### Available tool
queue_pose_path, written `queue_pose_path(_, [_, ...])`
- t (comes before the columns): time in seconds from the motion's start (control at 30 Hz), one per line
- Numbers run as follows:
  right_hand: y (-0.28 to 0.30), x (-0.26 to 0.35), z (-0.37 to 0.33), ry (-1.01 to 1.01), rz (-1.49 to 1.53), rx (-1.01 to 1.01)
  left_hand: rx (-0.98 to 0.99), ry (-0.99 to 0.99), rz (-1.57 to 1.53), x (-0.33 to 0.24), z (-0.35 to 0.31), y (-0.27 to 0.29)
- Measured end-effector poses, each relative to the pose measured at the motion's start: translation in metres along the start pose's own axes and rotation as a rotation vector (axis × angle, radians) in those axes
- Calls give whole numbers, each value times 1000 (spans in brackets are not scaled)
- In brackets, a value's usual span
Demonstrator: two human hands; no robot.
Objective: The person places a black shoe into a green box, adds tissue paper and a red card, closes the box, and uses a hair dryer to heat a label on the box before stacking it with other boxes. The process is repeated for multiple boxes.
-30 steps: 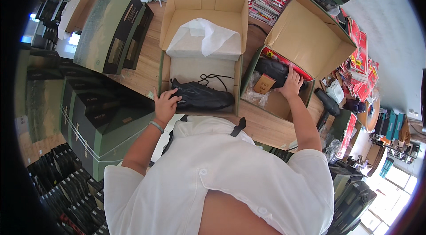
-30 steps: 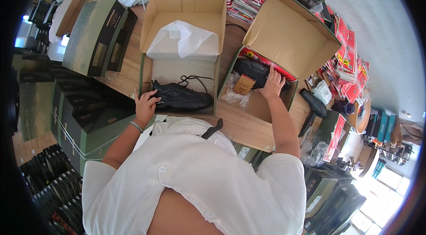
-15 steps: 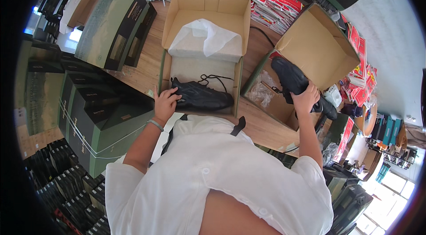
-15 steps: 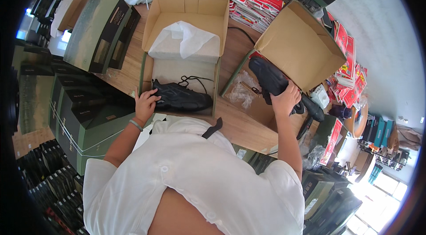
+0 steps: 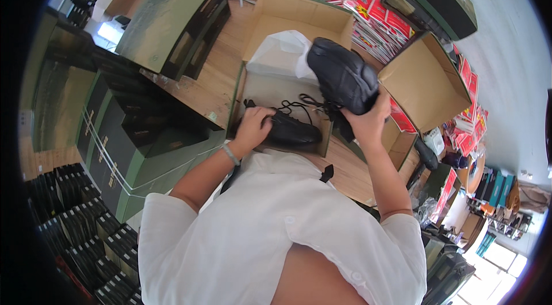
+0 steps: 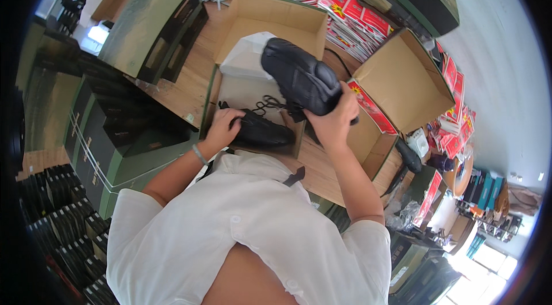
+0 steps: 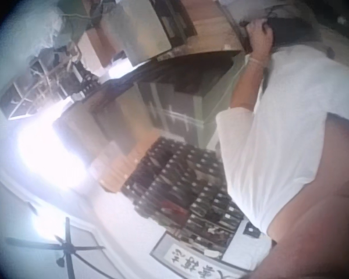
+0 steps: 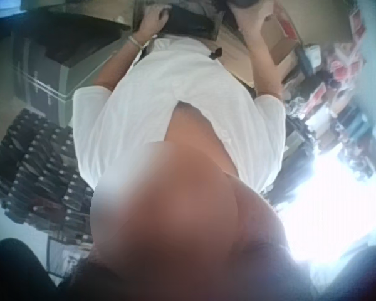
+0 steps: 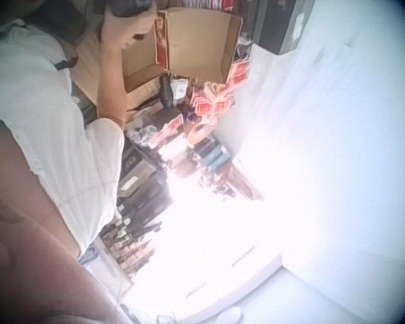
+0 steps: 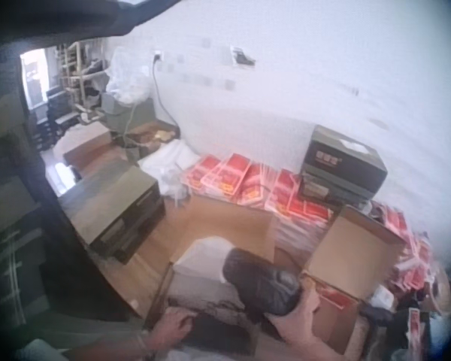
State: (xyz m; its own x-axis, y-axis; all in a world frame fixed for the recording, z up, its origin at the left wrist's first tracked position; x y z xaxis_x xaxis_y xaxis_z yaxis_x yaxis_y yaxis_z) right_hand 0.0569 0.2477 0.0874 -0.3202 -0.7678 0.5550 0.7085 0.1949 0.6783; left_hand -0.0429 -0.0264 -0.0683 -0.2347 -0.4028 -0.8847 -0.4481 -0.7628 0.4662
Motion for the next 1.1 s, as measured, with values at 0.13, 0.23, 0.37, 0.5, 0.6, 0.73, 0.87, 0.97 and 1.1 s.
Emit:
queue_pose_path(0.13, [-41, 49, -2, 95, 97, 58, 304, 893, -1131, -22, 23, -31])
queue_pose_path(0.23, [-64, 60, -13, 192, 107, 83, 323, 863, -1527, -9, 34, -39])
queue_pose_path(0.37, [-93, 54, -42, 261, 74, 141, 241, 987, -1472, 30, 48, -45])
queue_pose_path(0.5, [-121, 39, -62, 260, 31, 185, 109, 1217, -1276, 49, 51, -44])
queue_pose_path(0.6, [-139, 33, -67, 298, 55, 229, 130, 1147, -1292, 68, 57, -52])
queue_pose_path(0.73, [-157, 31, -61, 297, 34, 328, 60, 1084, -1313, 88, 66, -45])
queue_pose_path(0.87, [-184, 22, -63, 311, 8, 379, 359, 900, -1928, 136, 63, -51])
queue_pose_path(0.97, [-196, 12, -69, 279, -83, 371, -181, 1209, -1485, 88, 63, -39])
queue_pose_path(1.1, [-214, 1, -75, 241, -100, 405, 126, 711, -1862, 64, 65, -32])
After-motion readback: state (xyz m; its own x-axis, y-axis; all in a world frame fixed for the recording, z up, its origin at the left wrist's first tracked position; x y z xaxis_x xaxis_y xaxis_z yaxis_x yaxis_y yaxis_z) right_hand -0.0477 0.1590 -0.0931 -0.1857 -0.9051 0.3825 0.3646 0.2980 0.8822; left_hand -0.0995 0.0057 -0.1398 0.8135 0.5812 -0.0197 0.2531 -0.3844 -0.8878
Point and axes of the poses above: each hand's wrist, its own z-axis towards the middle knuckle, its own y-axis out of the back of the hand, x = y × z, the point moved 4 cm from there along z, towards the middle knuckle, and after that the axes turned 8 degrees about -x, right-handed, at the moved point
